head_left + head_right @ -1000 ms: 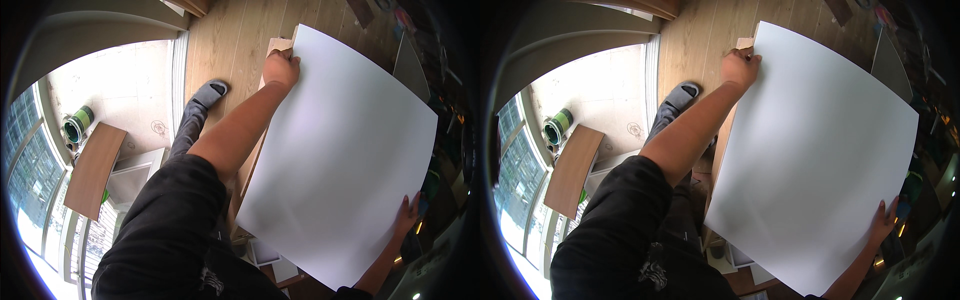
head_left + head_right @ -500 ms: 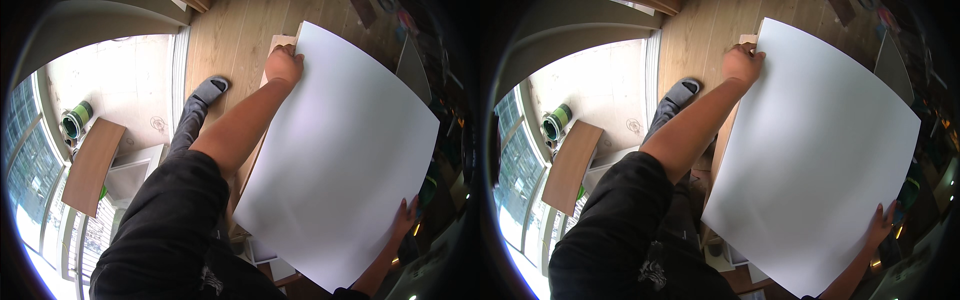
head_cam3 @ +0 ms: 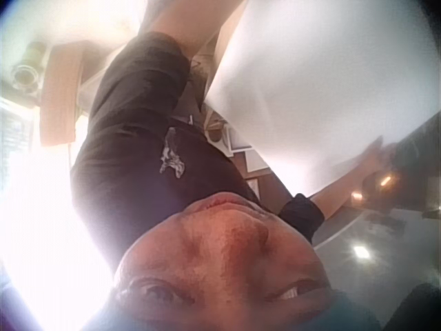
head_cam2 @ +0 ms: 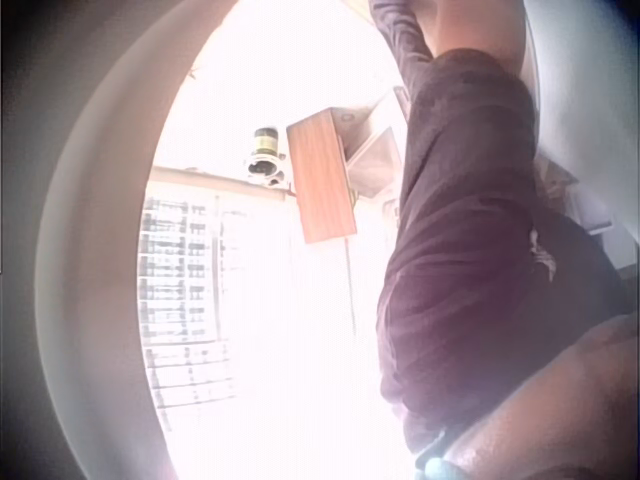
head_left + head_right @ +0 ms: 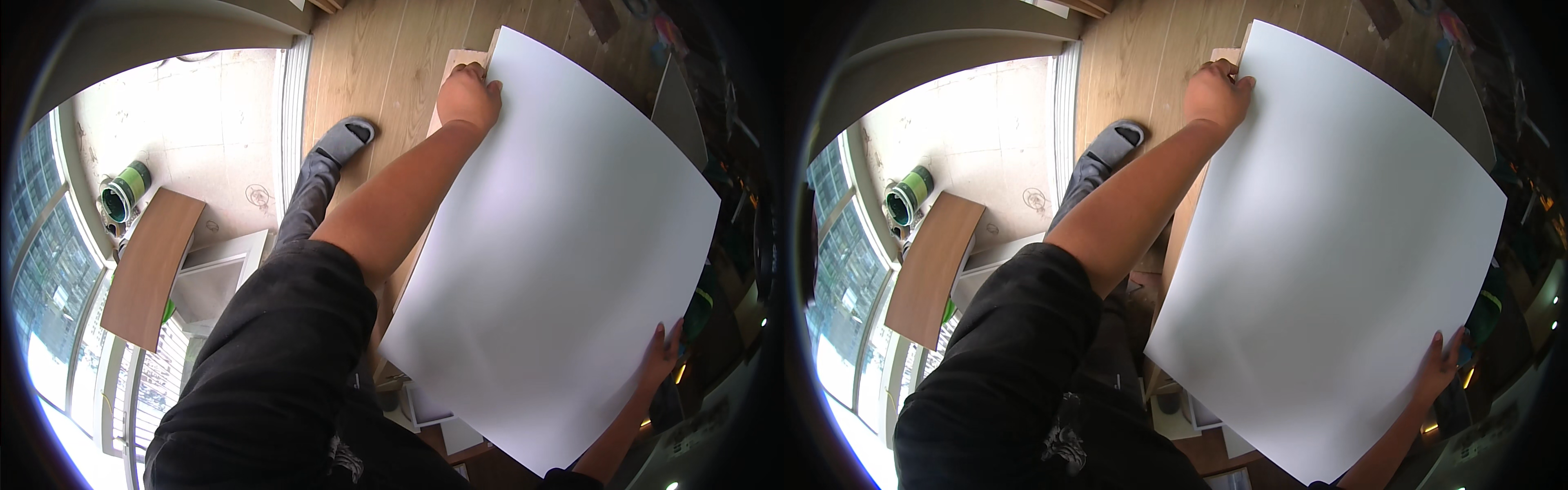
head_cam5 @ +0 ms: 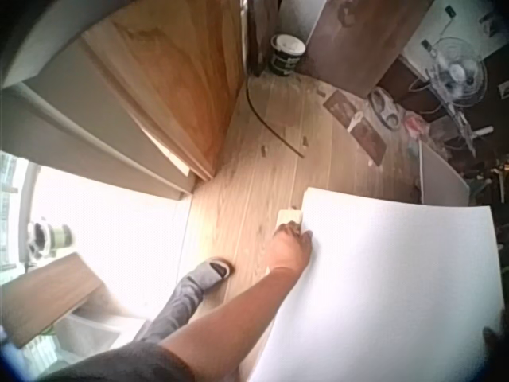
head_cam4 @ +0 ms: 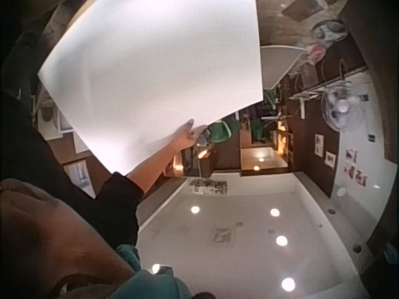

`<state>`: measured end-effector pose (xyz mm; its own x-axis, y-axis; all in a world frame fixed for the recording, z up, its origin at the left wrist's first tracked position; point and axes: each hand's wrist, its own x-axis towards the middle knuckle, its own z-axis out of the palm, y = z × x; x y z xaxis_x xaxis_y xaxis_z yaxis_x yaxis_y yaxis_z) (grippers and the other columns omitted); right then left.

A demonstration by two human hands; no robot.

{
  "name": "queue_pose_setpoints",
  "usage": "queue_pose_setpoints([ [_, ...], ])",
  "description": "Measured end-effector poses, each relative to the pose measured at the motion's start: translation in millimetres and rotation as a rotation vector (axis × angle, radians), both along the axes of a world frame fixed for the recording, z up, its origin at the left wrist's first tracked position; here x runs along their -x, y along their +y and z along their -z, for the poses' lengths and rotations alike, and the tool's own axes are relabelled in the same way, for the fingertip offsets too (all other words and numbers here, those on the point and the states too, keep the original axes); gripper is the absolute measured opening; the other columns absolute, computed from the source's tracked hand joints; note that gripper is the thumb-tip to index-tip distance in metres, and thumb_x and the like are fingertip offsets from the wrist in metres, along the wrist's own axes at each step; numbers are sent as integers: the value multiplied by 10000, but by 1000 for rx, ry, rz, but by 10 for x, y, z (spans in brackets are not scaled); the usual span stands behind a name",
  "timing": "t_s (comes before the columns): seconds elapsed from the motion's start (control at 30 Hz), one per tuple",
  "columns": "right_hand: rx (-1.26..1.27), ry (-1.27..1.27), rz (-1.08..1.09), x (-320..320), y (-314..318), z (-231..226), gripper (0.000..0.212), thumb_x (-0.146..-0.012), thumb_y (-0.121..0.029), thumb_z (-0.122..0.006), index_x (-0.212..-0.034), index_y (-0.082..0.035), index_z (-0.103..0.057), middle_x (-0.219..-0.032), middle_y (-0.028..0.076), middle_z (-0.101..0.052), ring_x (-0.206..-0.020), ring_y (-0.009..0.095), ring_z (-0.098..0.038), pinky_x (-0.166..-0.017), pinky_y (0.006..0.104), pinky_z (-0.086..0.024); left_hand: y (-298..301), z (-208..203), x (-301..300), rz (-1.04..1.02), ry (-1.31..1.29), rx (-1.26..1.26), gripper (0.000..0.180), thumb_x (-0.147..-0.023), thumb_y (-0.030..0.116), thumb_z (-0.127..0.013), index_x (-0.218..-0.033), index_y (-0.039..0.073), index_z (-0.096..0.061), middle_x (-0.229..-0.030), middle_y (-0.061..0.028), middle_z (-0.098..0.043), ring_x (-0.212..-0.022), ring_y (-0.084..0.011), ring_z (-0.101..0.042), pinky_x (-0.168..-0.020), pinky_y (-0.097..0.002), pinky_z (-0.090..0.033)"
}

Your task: The person picks up a large white board and places it on a wooden surface. They then use a cloth to wipe the board's surface repeatedly, cleaning it thoroughly.

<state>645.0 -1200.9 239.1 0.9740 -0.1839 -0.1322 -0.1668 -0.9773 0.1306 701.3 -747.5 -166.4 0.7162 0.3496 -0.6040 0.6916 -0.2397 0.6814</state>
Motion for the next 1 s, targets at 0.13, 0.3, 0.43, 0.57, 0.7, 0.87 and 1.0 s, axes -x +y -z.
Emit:
queue_pose_setpoints([
  [0.13,-9,31,12,2,-25,2,599,-997,-215,-654,-1498,28,-434,-1534,184,-467,-1408,242,-435,-1179,345,-297,0,2,-1,-5,-2,16,318,-927,329,-681,-1029,29,-661,-1112,-145,-676,-958,-291,-702,-826,-375,-579],
  [0.3,30,37,-30,-3,-2,17,602,-995,-222,-658,-1502,16,-435,-1522,183,-482,-1393,236,-449,-1169,343,-310,7,19,-4,2,-8,-5,315,-926,325,-682,-1030,28,-661,-1124,-140,-676,-971,-287,-701,-833,-371,-577],
  [0.43,24,32,3,-8,-13,15,601,-996,-227,-657,-1501,13,-437,-1521,181,-484,-1387,235,-455,-1164,342,-319,43,-38,-24,-7,21,58,325,-926,327,-682,-1055,29,-663,-1141,-133,-674,-995,-276,-695,-848,-360,-572],
  [0.57,-14,26,27,-7,-5,23,590,-988,-228,-673,-1490,2,-462,-1525,171,-483,-1397,239,-448,-1175,350,-307,75,-65,-36,-4,66,96,346,-904,326,-695,-1097,40,-664,-1167,-126,-668,-1013,-266,-688,-863,-353,-569],
  [0.7,-3,31,17,-16,-125,19,599,-984,-231,-678,-1491,2,-460,-1521,163,-491,-1394,238,-451,-1173,347,-308,77,-51,-30,0,62,93,338,-894,304,-675,-1122,55,-670,-1172,-125,-669,-1014,-263,-686,-867,-359,-570],
  [0.87,-63,24,49,-26,-104,100,610,-982,-244,-684,-1495,-3,-457,-1527,162,-485,-1408,241,-436,-1181,346,-297,88,48,105,-52,-7,108,309,-895,269,-637,-1128,71,-684,-1149,-121,-680,-999,-278,-689,-861,-381,-568],
  [1.0,-99,14,65,-31,-182,113,619,-983,-230,-684,-1502,4,-441,-1529,165,-479,-1403,230,-435,-1179,339,-299,135,92,629,-81,5,160,275,-894,258,-629,-1062,55,-707,-1098,-141,-705,-985,-305,-691,-862,-400,-559],
])
